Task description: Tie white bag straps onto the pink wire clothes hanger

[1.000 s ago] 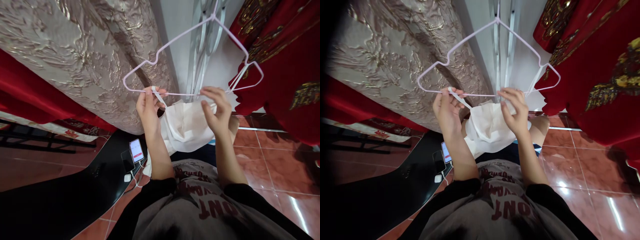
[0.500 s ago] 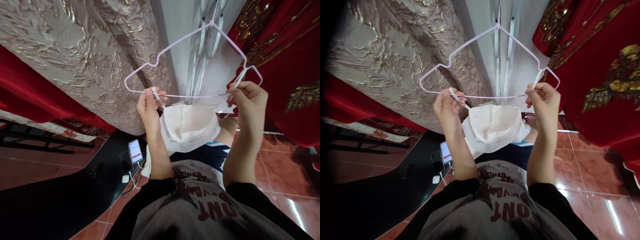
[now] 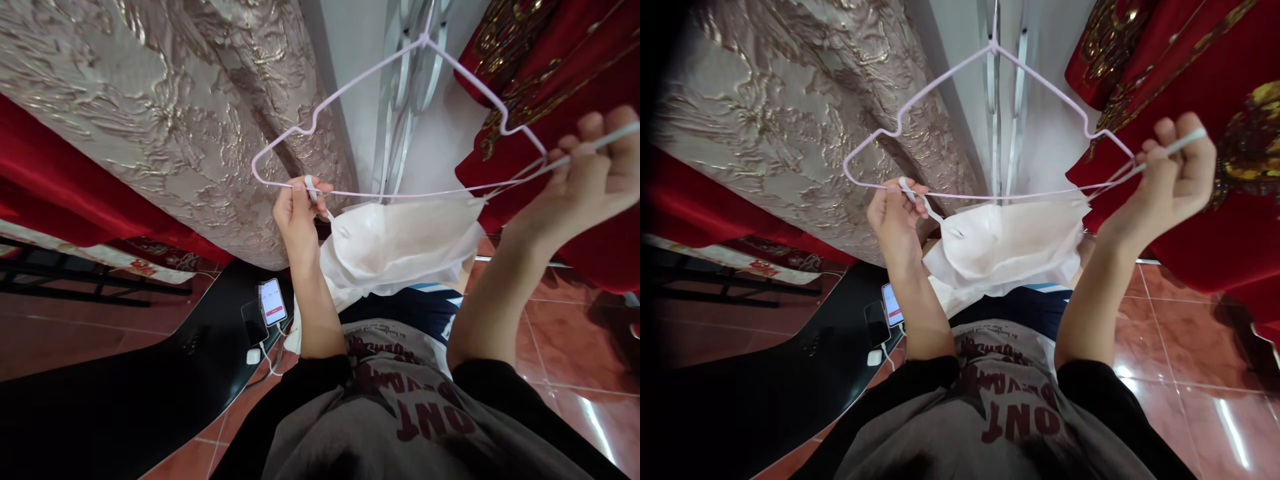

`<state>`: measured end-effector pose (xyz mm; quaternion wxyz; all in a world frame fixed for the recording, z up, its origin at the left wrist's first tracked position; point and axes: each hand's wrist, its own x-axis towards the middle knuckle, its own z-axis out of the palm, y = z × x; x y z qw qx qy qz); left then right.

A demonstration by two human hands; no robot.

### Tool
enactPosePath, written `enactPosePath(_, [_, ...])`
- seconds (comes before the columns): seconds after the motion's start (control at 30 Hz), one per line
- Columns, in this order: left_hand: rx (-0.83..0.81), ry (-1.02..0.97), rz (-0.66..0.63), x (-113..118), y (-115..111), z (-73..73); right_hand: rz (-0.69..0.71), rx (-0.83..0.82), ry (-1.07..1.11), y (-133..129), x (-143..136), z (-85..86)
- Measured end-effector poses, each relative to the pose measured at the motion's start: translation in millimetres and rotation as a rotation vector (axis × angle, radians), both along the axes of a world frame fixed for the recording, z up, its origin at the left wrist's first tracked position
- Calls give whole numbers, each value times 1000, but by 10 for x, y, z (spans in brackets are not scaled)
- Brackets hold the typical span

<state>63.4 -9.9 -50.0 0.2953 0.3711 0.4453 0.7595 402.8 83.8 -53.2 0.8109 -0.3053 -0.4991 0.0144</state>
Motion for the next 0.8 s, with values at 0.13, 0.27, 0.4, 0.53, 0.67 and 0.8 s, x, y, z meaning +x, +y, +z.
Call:
enactPosePath(0.13, [7,-36,-48,22,7,-21,-27,90,0,-310,-185,-160])
enactPosePath(0.27, [-42,-15,-70,52,-7,-15,126,-165,-290,-665,-745,21])
enactPosePath(0.4, [-64,41,-62,-19,-29,-36,207,-429,-619,-732,-997,114])
enactPosePath(0.53, [-6,62,6,-268,-56,-159,223,-433,-558,-735,-1012,18])
enactPosePath(0.67, [127,41,140,-574,-125,-216,239,-409,-550,-733,-1008,-13])
enactPosePath(0.8, [221,-28,113,-703,-223,-32,239,-417,-548,-669,-962,44])
